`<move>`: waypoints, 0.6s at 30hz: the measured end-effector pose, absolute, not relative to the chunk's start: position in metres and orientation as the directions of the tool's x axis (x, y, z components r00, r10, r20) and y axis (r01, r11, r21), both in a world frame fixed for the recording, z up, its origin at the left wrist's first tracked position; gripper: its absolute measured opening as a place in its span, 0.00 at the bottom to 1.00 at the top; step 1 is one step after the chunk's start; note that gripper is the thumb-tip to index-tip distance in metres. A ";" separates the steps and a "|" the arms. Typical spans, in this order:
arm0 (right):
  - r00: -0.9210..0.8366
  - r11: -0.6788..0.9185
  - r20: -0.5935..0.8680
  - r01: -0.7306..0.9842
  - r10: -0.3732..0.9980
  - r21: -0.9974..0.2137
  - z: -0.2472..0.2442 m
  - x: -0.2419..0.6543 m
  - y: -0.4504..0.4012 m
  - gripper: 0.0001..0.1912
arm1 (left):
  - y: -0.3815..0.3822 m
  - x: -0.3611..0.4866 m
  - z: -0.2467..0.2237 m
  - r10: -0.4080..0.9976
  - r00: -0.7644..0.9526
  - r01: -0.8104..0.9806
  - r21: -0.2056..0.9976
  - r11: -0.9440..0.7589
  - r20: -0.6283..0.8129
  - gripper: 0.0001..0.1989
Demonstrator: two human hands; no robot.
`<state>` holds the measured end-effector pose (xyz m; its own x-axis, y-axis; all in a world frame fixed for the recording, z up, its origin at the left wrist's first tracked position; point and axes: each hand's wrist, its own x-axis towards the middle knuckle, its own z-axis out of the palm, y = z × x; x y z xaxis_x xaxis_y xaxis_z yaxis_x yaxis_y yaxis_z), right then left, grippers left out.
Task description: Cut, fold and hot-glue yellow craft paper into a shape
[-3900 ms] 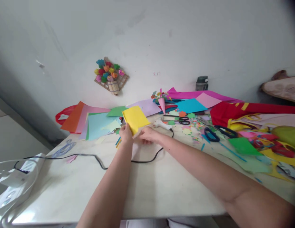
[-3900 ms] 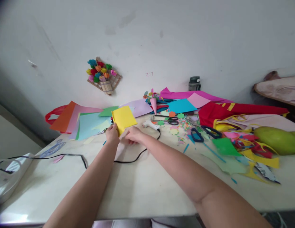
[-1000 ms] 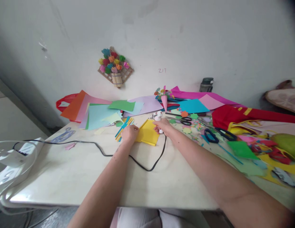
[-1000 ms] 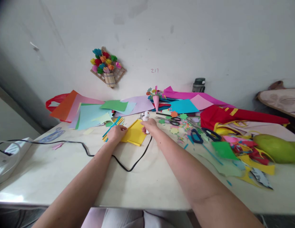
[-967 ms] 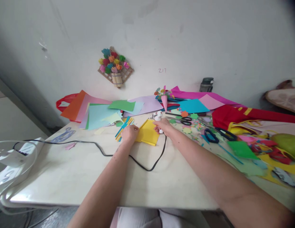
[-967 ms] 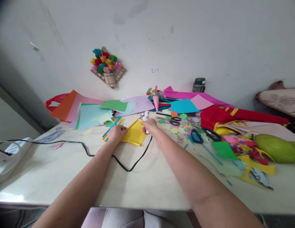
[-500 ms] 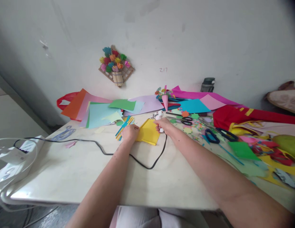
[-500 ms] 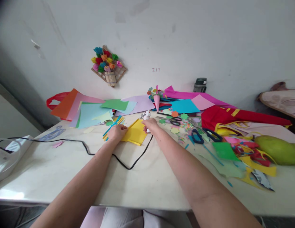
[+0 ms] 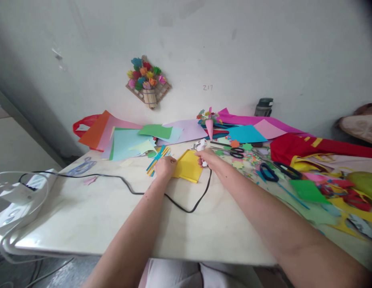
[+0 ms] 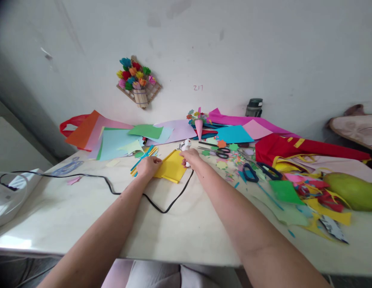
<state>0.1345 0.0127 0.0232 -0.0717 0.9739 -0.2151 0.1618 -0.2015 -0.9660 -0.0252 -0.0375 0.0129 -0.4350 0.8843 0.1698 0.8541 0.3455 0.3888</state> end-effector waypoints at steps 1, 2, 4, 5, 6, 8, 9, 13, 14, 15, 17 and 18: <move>-0.076 -0.203 -0.217 0.167 0.973 -0.965 0.024 0.135 0.012 0.06 | -0.038 -0.025 0.013 0.884 -0.435 0.854 0.389 0.345 0.170 0.12; -0.079 -0.203 -0.219 0.170 0.972 -0.964 0.024 0.135 0.012 0.06 | -0.038 -0.025 0.013 0.883 -0.436 0.854 0.389 0.346 0.172 0.12; -0.087 -0.205 -0.222 0.172 0.971 -0.964 0.025 0.135 0.011 0.06 | -0.038 -0.025 0.013 0.882 -0.439 0.853 0.389 0.348 0.173 0.12; -0.089 -0.207 -0.224 0.172 0.970 -0.963 0.025 0.135 0.011 0.06 | -0.038 -0.025 0.013 0.881 -0.441 0.851 0.391 0.350 0.172 0.12; -0.093 -0.210 -0.228 0.173 0.969 -0.962 0.025 0.135 0.011 0.06 | -0.038 -0.025 0.013 0.880 -0.442 0.850 0.392 0.351 0.171 0.12; -0.100 -0.216 -0.236 0.176 0.967 -0.960 0.026 0.136 0.011 0.05 | -0.038 -0.025 0.013 0.880 -0.442 0.850 0.392 0.351 0.171 0.11; -0.104 -0.217 -0.238 0.178 0.966 -0.960 0.026 0.136 0.011 0.05 | -0.037 -0.025 0.013 0.881 -0.442 0.851 0.390 0.351 0.172 0.11; -0.118 -0.216 -0.240 0.183 0.964 -0.959 0.026 0.136 0.011 0.04 | -0.038 -0.025 0.013 0.882 -0.439 0.854 0.384 0.351 0.169 0.12; -0.121 -0.218 -0.242 0.183 0.963 -0.958 0.025 0.137 0.011 0.04 | -0.038 -0.025 0.014 0.882 -0.439 0.854 0.382 0.352 0.169 0.12; -0.125 -0.221 -0.246 0.184 0.961 -0.958 0.025 0.137 0.011 0.04 | -0.038 -0.025 0.014 0.882 -0.441 0.854 0.381 0.354 0.169 0.12; -0.140 -0.225 -0.252 0.183 0.958 -0.957 0.025 0.137 0.012 0.04 | -0.038 -0.025 0.014 0.881 -0.441 0.854 0.382 0.353 0.173 0.12; -0.149 -0.226 -0.254 0.182 0.956 -0.957 0.025 0.138 0.012 0.04 | -0.038 -0.025 0.014 0.880 -0.441 0.854 0.383 0.352 0.174 0.12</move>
